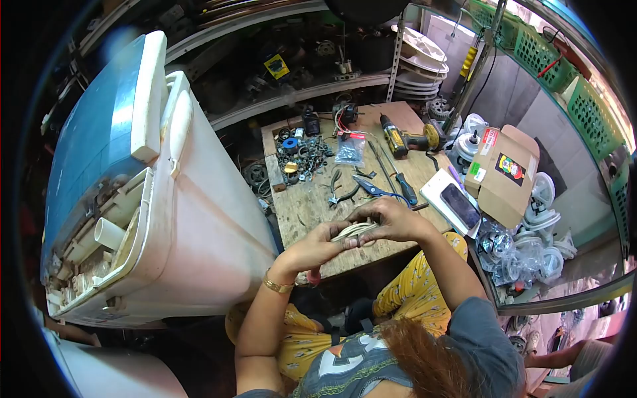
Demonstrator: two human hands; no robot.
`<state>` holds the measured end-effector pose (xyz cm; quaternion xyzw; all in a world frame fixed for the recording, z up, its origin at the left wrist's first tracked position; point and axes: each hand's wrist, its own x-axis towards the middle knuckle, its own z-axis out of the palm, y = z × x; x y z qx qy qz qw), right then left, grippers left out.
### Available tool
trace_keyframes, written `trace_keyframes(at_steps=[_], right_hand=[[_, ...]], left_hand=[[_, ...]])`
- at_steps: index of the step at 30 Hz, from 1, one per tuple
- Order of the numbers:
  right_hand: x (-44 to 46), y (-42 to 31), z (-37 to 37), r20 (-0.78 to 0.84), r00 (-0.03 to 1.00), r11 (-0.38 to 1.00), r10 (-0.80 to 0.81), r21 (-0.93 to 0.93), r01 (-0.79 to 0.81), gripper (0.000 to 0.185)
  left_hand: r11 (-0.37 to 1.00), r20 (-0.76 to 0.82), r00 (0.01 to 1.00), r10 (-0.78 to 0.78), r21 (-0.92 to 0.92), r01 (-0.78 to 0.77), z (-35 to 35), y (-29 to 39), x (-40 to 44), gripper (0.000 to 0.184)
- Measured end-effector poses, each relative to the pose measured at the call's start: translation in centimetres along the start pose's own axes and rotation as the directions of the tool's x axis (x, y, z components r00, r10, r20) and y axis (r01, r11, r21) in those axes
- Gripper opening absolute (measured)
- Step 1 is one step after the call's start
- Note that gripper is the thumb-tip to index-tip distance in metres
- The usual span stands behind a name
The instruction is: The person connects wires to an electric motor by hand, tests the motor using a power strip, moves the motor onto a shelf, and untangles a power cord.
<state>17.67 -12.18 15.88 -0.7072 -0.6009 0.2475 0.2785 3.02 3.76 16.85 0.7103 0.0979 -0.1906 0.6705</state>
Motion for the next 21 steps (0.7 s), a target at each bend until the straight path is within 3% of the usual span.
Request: trace_keyframes(at_steps=[1, 2, 3, 5, 6, 8, 9, 11, 12, 15, 16, 19, 21], right_hand=[[-0.3, -0.6, -0.3, 0.032, 0.986, 0.981, 0.162, -0.111, -0.158, 0.047], [-0.5, -0.9, -0.1, -0.013, 0.979, 0.977, 0.205, -0.054, -0.205, 0.043], [-0.8, -0.3, 0.5, -0.08, 0.985, 0.98, 0.155, 0.137, -0.143, 0.042], [-1.3, 1.8, 1.8, -0.237, 0.967, 0.878, 0.091, 0.477, 0.035, 0.041], [-1.8, 2.3, 1.7, -0.301, 0.953, 0.854, 0.041, 0.506, 0.123, 0.042], [-3.9, 1.1, 0.3, -0.167, 0.961, 0.815, 0.221, 0.573, -0.088, 0.04], [-4.9, 1.7, 0.2, -0.135, 0.949, 0.813, 0.285, 0.559, -0.164, 0.036], [-6.9, 5.1, 0.3, -0.095, 0.968, 0.811, 0.233, 0.568, -0.14, 0.03], [-7.0, 5.9, 0.3, -0.074, 0.975, 0.81, 0.208, 0.572, -0.129, 0.027], [-6.8, 7.7, 0.0, -0.276, 0.906, 0.865, 0.321, 0.476, -0.161, 0.013], [-6.0, 7.4, -0.6, -0.375, 0.864, 0.917, 0.336, 0.339, -0.21, 0.014], [-1.7, 6.7, 0.5, -0.627, 0.622, 0.703, 0.469, 0.691, 0.166, 0.016], [0.1, 5.8, 0.9, -0.589, 0.661, 0.543, 0.465, 0.779, 0.314, 0.018]], left_hand=[[0.991, -0.053, 0.99, 0.13, 0.053, -0.127, 0.0, -0.5, 0.4, 0.02], [0.962, -0.097, 0.961, 0.261, 0.113, -0.249, 0.0, -1.5, 1.2, 0.019], [0.913, -0.131, 0.911, 0.392, 0.178, -0.367, -0.1, -2.3, 2.0, 0.018], [0.869, -0.228, 0.846, 0.482, 0.249, -0.428, 0.0, -3.0, 2.5, 0.016], [0.861, -0.271, 0.822, 0.501, 0.249, -0.443, -0.3, -3.1, 2.5, 0.016], [0.824, -0.38, 0.732, 0.565, 0.222, -0.521, -0.8, -3.2, 2.5, 0.015], [0.844, -0.379, 0.757, 0.532, 0.162, -0.512, -1.2, -2.9, 2.1, 0.015], [0.875, -0.369, 0.806, 0.462, 0.04, -0.483, -2.5, -2.0, 0.9, 0.015], [0.883, -0.283, 0.849, 0.446, -0.017, -0.469, -3.1, -2.1, 0.7, 0.017], [0.837, -0.024, 0.921, 0.388, -0.408, -0.363, -3.1, -2.7, 1.0, 0.018], [0.838, 0.014, 0.926, 0.377, -0.432, -0.334, -2.6, -2.7, 1.2, 0.017], [0.825, 0.018, 0.932, 0.361, -0.473, -0.31, -1.6, -3.5, 2.5, 0.015], [0.825, -0.058, 0.924, 0.379, -0.43, -0.366, -1.2, -3.4, 2.9, 0.017]])
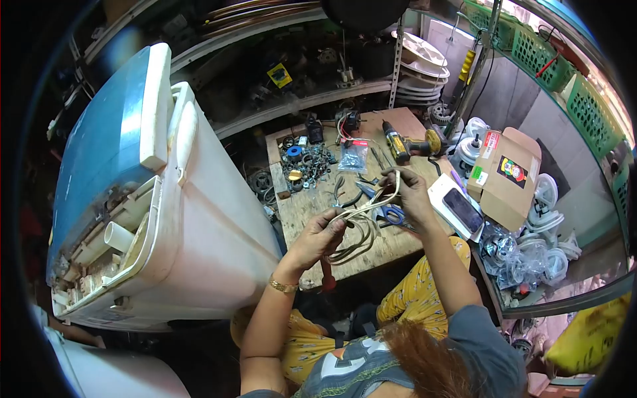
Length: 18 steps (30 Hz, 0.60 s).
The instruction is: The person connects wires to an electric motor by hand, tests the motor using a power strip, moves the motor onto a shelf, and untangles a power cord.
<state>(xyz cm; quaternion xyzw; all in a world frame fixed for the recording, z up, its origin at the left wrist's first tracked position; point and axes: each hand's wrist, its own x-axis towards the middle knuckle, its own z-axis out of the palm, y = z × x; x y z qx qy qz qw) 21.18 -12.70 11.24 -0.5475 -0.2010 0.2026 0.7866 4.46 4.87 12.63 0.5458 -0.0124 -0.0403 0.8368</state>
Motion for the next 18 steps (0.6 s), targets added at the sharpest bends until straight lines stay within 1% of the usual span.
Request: trace_keyframes(at_steps=[1, 2, 3, 5, 6, 8, 11, 14, 15, 18], right_hand=[[0.3, 0.6, 1.0, 0.022, 1.0, 0.997, 0.0, 0.075, -0.001, 0.021], [0.4, 1.0, 1.5, 0.048, 0.999, 0.995, 0.01, 0.096, -0.015, 0.021], [0.5, 1.6, 2.2, 0.054, 0.998, 0.99, 0.029, 0.134, -0.037, 0.021], [0.3, 2.5, 3.2, 0.034, 0.995, 0.978, 0.09, 0.185, -0.095, 0.018], [-0.1, 2.6, 3.8, 0.032, 0.995, 0.96, 0.097, 0.262, -0.102, 0.017], [-0.3, 2.5, 4.4, -0.005, 0.995, 0.945, 0.095, 0.314, -0.089, 0.017], [0.2, 2.3, 4.7, -0.117, 0.993, 0.954, -0.007, 0.298, 0.042, 0.017], [-0.5, 1.5, 5.4, -0.065, 0.998, 0.944, 0.028, 0.329, -0.005, 0.018], [-0.3, 1.6, 5.0, -0.072, 0.994, 0.952, 0.081, 0.302, -0.055, 0.019], [-1.0, 1.7, 4.4, -0.118, 0.983, 0.933, 0.139, 0.347, -0.09, 0.018]], left_hand=[[0.999, -0.027, 0.999, 0.033, 0.021, -0.032, -0.1, -0.2, 0.1, 0.017], [0.997, -0.052, 0.996, 0.065, 0.043, -0.063, -0.3, -0.4, 0.2, 0.018], [0.995, -0.045, 0.995, 0.083, 0.052, -0.081, -0.7, -0.5, 0.3, 0.019], [0.995, -0.054, 0.995, 0.087, 0.055, -0.084, -0.9, -0.8, 0.4, 0.019], [0.995, -0.058, 0.994, 0.09, 0.055, -0.086, -1.1, -0.9, 0.4, 0.019], [0.998, -0.005, 0.999, 0.032, -0.058, -0.033, -1.4, -1.3, 0.5, 0.02], [0.98, 0.08, 0.995, -0.052, -0.189, 0.066, -1.4, -1.6, 0.5, 0.02], [0.994, -0.078, 0.996, 0.031, -0.098, -0.038, -0.5, -1.7, 0.6, 0.018], [0.995, -0.131, 0.989, 0.07, -0.062, -0.079, -0.6, -1.5, 0.5, 0.019], [0.991, -0.126, 0.986, 0.111, -0.058, -0.118, -1.9, -1.2, 0.7, 0.02]])
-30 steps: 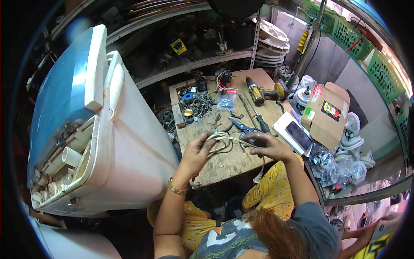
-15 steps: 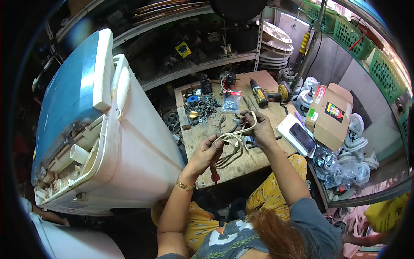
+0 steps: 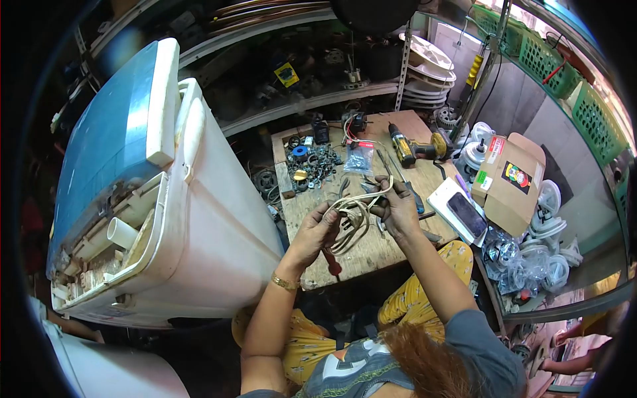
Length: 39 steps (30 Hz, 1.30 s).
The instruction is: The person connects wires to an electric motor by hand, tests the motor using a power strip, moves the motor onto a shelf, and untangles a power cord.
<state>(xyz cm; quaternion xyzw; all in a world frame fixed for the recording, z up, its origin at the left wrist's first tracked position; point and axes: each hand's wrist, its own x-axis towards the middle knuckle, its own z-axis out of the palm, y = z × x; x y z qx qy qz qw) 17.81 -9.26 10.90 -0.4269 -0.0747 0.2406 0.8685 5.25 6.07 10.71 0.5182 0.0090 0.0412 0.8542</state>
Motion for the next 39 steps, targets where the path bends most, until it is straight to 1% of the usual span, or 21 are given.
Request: trace_keyframes(at_steps=[4, 5, 8, 9, 11, 12, 13, 14, 16, 18, 20, 22, 23, 26, 27, 28, 30, 33, 36, 37, 39], right_hand=[[0.1, 1.3, -0.4, 0.115, 0.989, 0.992, 0.088, 0.084, -0.098, 0.02], [-0.4, 1.7, -0.2, 0.13, 0.983, 0.991, 0.128, 0.026, -0.132, 0.021], [-1.3, 2.1, -0.5, 0.396, 0.876, 0.961, 0.276, -0.097, -0.259, 0.02], [-1.5, 2.5, -0.4, 0.492, 0.849, 0.977, 0.192, -0.016, -0.212, 0.031], [-2.6, 3.1, -0.4, 0.428, 0.893, 0.961, 0.138, -0.276, -0.016, 0.045], [-3.0, 2.9, -0.1, 0.404, 0.91, 0.912, 0.099, -0.401, 0.079, 0.052], [-3.2, 2.2, 0.2, 0.438, 0.887, 0.823, 0.147, -0.551, 0.136, 0.064], [-3.5, 2.7, 0.7, 0.452, 0.891, 0.841, 0.023, -0.491, 0.227, 0.064], [-3.2, 3.5, 0.5, 0.457, 0.888, 0.751, -0.038, -0.574, 0.328, 0.066], [-2.8, 4.6, 0.0, 0.481, 0.846, 0.501, -0.23, -0.687, 0.527, 0.064], [-2.8, 5.1, -0.5, 0.481, 0.837, 0.411, -0.262, -0.729, 0.548, 0.062], [-4.6, 3.9, -0.1, 0.425, 0.895, 0.525, -0.14, -0.734, 0.431, 0.059], [-5.4, 3.0, 0.1, 0.392, 0.913, 0.565, -0.111, -0.731, 0.383, 0.045], [-5.3, 0.2, -2.0, 0.578, 0.812, 0.289, -0.077, -0.767, 0.573, 0.026], [-5.0, 0.0, -2.4, 0.548, 0.816, 0.306, -0.183, -0.758, 0.577, 0.016], [-5.1, -0.8, -2.6, 0.486, 0.856, 0.299, -0.176, -0.802, 0.517, 0.015], [-3.1, -0.6, -4.0, 0.635, 0.692, -0.04, -0.343, -0.746, 0.665, 0.013], [-0.8, 0.4, -3.1, 0.601, 0.606, -0.143, -0.521, -0.761, 0.632, 0.011], [1.5, 2.9, -2.5, 0.335, 0.733, 0.309, -0.592, -0.746, 0.59, 0.01], [1.9, 3.7, -2.0, 0.142, 0.904, 0.708, -0.403, -0.577, 0.406, 0.013], [2.8, 4.9, -0.6, -0.001, 0.979, 0.968, -0.206, -0.15, 0.203, 0.017]], left_hand=[[0.995, -0.024, 0.999, -0.031, 0.095, 0.033, 0.8, -0.3, -0.1, 0.018], [0.996, -0.028, 0.999, -0.015, 0.088, 0.018, 0.8, -0.5, 0.0, 0.016], [0.997, -0.118, 0.992, 0.034, 0.072, -0.026, 0.9, 0.0, -0.1, 0.016], [0.991, -0.121, 0.989, 0.083, 0.113, -0.069, 0.6, -0.3, 0.1, 0.015], [0.985, -0.165, 0.981, 0.101, 0.155, -0.075, 0.4, -0.8, 0.0, 0.015], [0.981, -0.185, 0.976, 0.112, 0.177, -0.079, 0.6, -0.8, 0.0, 0.014], [0.958, -0.219, 0.954, 0.202, 0.247, -0.146, 1.0, -1.0, 0.2, 0.016], [0.956, -0.219, 0.951, 0.219, 0.244, -0.164, 1.2, -1.0, 0.3, 0.017], [0.941, -0.221, 0.939, 0.263, 0.275, -0.199, 1.7, -0.4, 0.1, 0.018], [0.911, -0.225, 0.921, 0.318, 0.342, -0.231, 1.9, 0.3, -0.1, 0.019], [0.872, -0.256, 0.875, 0.41, 0.392, -0.294, 1.7, 0.8, 0.0, 0.018], [0.854, -0.313, 0.823, 0.474, 0.393, -0.342, 1.1, 1.6, 0.2, 0.017], [0.861, -0.341, 0.809, 0.479, 0.363, -0.357, 0.8, 2.0, 0.1, 0.017], [0.903, -0.391, 0.814, 0.429, 0.173, -0.393, 0.4, 3.6, -0.4, 0.016], [0.912, -0.391, 0.827, 0.404, 0.111, -0.394, 0.4, 3.8, -0.5, 0.016], [0.918, -0.388, 0.84, 0.38, 0.048, -0.393, 0.4, 3.9, -0.6, 0.016], [0.936, -0.304, 0.897, 0.322, -0.04, -0.35, 1.1, 3.5, -0.6, 0.017], [0.946, -0.198, 0.939, 0.28, -0.108, -0.305, 2.5, 2.4, -0.2, 0.016], [0.944, -0.203, 0.941, 0.271, -0.136, -0.301, 3.0, 1.1, 0.0, 0.017], [0.942, -0.212, 0.935, 0.283, -0.124, -0.313, 3.0, 0.9, 0.2, 0.018], [0.939, -0.242, 0.923, 0.299, -0.099, -0.33, 2.8, 0.3, 0.5, 0.018]])
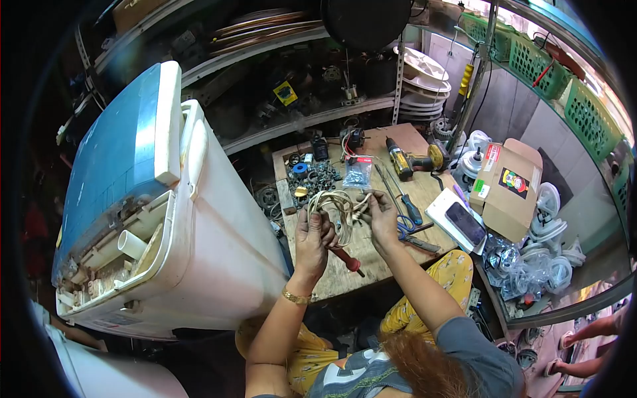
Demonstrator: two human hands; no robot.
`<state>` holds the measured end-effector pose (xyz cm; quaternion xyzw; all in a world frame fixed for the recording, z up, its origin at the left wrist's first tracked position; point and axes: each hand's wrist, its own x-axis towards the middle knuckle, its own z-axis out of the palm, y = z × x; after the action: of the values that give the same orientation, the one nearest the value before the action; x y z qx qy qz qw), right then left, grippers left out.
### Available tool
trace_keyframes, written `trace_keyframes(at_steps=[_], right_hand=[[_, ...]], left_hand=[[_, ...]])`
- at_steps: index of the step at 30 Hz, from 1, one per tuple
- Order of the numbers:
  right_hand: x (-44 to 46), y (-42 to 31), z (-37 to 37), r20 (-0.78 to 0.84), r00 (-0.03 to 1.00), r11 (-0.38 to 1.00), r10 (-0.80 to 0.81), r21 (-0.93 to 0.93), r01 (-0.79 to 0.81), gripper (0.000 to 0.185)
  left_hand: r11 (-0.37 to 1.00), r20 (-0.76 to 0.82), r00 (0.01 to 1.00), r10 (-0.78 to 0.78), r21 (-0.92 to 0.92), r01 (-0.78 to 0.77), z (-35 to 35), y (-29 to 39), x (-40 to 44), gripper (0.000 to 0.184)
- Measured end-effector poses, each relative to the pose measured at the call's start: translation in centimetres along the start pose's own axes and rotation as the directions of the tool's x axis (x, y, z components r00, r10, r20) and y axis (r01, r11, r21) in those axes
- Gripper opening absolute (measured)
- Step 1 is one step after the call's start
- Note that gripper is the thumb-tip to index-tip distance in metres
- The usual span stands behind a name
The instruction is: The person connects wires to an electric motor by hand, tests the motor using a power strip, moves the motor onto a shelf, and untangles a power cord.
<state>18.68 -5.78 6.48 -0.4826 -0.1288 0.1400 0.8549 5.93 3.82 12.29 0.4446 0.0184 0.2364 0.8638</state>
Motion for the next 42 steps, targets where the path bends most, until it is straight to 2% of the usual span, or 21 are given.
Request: trace_keyframes(at_steps=[1, 2, 5, 6, 9, 10, 12, 14, 17, 19, 25, 26, 29, 30, 33, 34, 37, 38, 39, 41, 42], right_hand=[[0.1, 0.2, 0.6, -0.011, 0.991, 0.962, 0.133, 0.241, -0.126, 0.018], [0.6, 0.7, 0.5, 0.064, 0.968, 0.914, 0.244, 0.319, -0.251, 0.02], [0.4, 0.9, 1.3, 0.173, 0.974, 0.984, 0.146, 0.073, -0.16, 0.021], [0.7, 1.4, 0.4, 0.271, 0.962, 0.966, 0.019, -0.253, 0.052, 0.022], [0.6, 3.4, -1.2, 0.39, 0.921, 0.685, 0.008, -0.673, 0.279, 0.023], [0.0, 1.2, -0.1, 0.264, 0.904, 0.789, 0.336, -0.603, -0.117, 0.023], [-0.2, 0.7, 1.0, 0.169, 0.95, 0.945, 0.262, -0.245, -0.217, 0.023], [0.1, -0.3, 1.5, 0.08, 0.956, 0.951, 0.283, 0.102, -0.29, 0.025], [0.6, -0.9, 1.7, 0.11, 0.952, 0.924, 0.285, 0.231, -0.303, 0.029], [0.5, -0.9, 1.4, 0.24, 0.9, 0.878, 0.365, 0.234, -0.418, 0.034], [-1.2, -0.4, 0.6, 0.531, 0.69, 0.632, 0.492, 0.327, -0.703, 0.037], [-1.4, -0.3, 0.3, 0.528, 0.7, 0.659, 0.48, 0.309, -0.685, 0.038], [-1.8, -1.1, 0.6, 0.742, 0.611, 0.795, 0.276, 0.181, -0.579, 0.038], [-2.2, -1.5, 0.7, 0.751, 0.595, 0.819, 0.288, 0.128, -0.559, 0.04], [-2.9, -3.4, 1.3, 0.797, 0.561, 0.782, 0.225, 0.196, -0.592, 0.047], [-2.9, -3.7, 1.6, 0.845, 0.518, 0.774, 0.133, 0.237, -0.586, 0.049], [-4.0, -2.4, 1.6, 0.511, 0.798, 0.947, 0.319, -0.206, -0.247, 0.061], [-4.4, -2.2, 2.2, 0.354, 0.865, 0.931, 0.356, -0.213, -0.296, 0.069], [-4.5, -1.8, 2.3, 0.417, 0.888, 0.937, 0.192, -0.347, -0.039, 0.061], [-4.7, -1.1, 2.1, 0.477, 0.876, 0.888, -0.067, -0.371, 0.27, 0.054], [-4.6, -1.2, 2.4, 0.502, 0.862, 0.9, -0.068, -0.342, 0.27, 0.062]], left_hand=[[1.0, -0.013, 1.0, -0.013, -0.002, 0.012, -0.4, -0.5, 0.0, 0.018], [1.0, -0.025, 0.999, -0.023, -0.006, 0.023, -0.7, -1.0, 0.2, 0.018], [0.996, 0.009, 0.999, -0.051, -0.07, 0.052, -1.2, -0.4, 0.2, 0.018], [0.993, 0.02, 0.999, -0.046, -0.103, 0.048, -1.0, 0.3, 0.2, 0.018], [0.995, 0.006, 1.0, -0.01, -0.098, 0.01, -1.2, 1.1, 0.6, 0.02], [0.996, -0.015, 1.0, -0.011, -0.088, 0.009, -1.5, 0.8, 0.8, 0.02], [0.996, -0.045, 0.999, -0.016, -0.087, 0.012, -2.0, 0.4, 0.8, 0.02], [0.999, -0.148, 0.989, -0.006, -0.04, 0.0, -2.0, -0.8, 0.6, 0.019], [0.999, -0.232, 0.972, -0.027, -0.023, 0.022, -1.8, -1.6, 0.4, 0.018], [1.0, -0.294, 0.956, -0.006, 0.002, 0.007, -1.1, -1.3, 0.3, 0.019], [0.995, -0.174, 0.98, -0.101, -0.037, 0.096, -2.0, -0.8, 0.6, 0.022], [0.991, -0.167, 0.978, -0.128, -0.064, 0.119, -2.4, -0.9, 0.8, 0.022], [0.985, -0.144, 0.979, -0.145, -0.109, 0.13, -3.5, -1.0, 1.4, 0.022], [0.984, -0.15, 0.978, -0.142, -0.127, 0.124, -3.4, -0.9, 1.4, 0.022], [0.984, -0.173, 0.978, -0.118, -0.15, 0.092, -3.0, -0.7, 1.1, 0.02], [0.988, -0.197, 0.975, -0.101, -0.137, 0.075, -2.7, -0.6, 1.0, 0.02], [0.994, -0.224, 0.973, -0.056, -0.109, 0.033, -2.2, -1.1, 0.6, 0.018], [0.995, -0.222, 0.974, -0.046, -0.1, 0.024, -2.0, -1.3, 0.5, 0.018], [0.996, -0.239, 0.971, -0.029, -0.084, 0.009, -1.3, -0.7, 0.4, 0.017], [0.996, -0.185, 0.983, 0.001, -0.086, -0.017, -1.3, 0.1, 0.4, 0.016], [0.998, -0.233, 0.972, 0.013, -0.056, -0.027, -0.6, 0.3, 0.3, 0.016]])
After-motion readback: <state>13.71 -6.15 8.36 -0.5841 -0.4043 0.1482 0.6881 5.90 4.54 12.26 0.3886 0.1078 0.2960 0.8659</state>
